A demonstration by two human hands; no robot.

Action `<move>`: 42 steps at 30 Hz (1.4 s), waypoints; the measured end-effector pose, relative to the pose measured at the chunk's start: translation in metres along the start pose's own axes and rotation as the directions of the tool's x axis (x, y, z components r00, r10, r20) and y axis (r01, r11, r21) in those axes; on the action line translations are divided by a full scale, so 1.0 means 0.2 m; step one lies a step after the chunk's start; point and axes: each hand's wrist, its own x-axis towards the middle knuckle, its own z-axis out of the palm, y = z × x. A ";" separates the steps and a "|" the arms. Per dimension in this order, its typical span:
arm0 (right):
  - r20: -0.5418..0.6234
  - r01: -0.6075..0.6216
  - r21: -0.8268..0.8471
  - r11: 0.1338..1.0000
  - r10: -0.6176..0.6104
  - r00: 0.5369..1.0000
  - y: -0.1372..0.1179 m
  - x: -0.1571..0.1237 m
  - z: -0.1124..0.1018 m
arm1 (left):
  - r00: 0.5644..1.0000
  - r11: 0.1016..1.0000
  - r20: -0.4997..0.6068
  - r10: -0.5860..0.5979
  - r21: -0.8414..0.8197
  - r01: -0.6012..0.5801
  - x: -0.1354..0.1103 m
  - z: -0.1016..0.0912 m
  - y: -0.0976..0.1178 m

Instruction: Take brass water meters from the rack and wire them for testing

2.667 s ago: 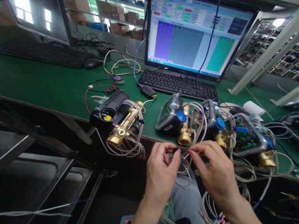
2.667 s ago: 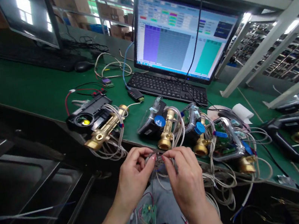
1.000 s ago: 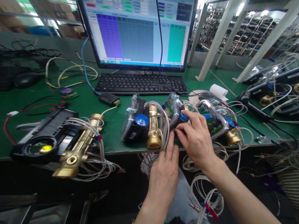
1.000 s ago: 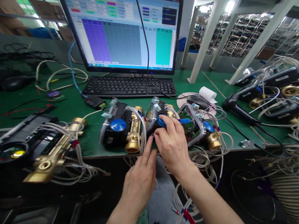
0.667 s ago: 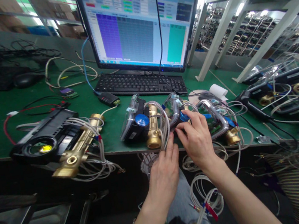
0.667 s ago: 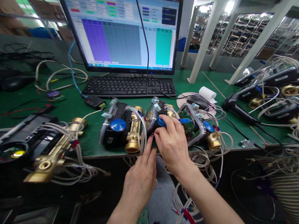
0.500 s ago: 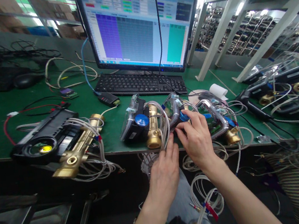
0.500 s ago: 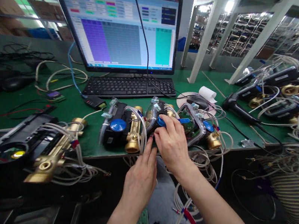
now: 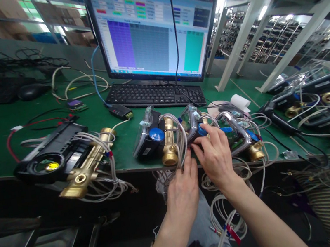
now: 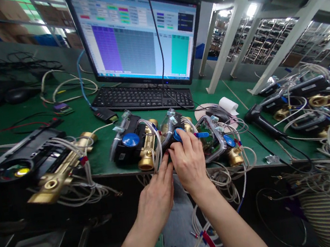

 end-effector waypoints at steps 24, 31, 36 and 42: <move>0.211 -0.026 -0.041 0.999 0.034 0.977 0.02 0.08 -0.01 | 0.999 0.999 -0.010 -0.044 -0.024 0.044 0.00 0.04 0.00; 0.218 -0.028 0.024 0.999 0.022 0.976 0.04 0.09 -0.02 | 0.999 0.997 -0.007 -0.040 -0.060 0.040 -0.03 0.06 0.00; 0.208 -0.043 -0.009 0.999 0.043 0.977 0.01 0.09 -0.01 | 0.999 0.997 0.005 -0.051 -0.057 0.051 -0.05 0.06 0.00; 0.186 -0.079 -0.028 0.996 0.083 0.979 -0.02 0.09 0.01 | 0.999 0.996 -0.014 -0.033 -0.078 0.032 -0.11 0.05 0.00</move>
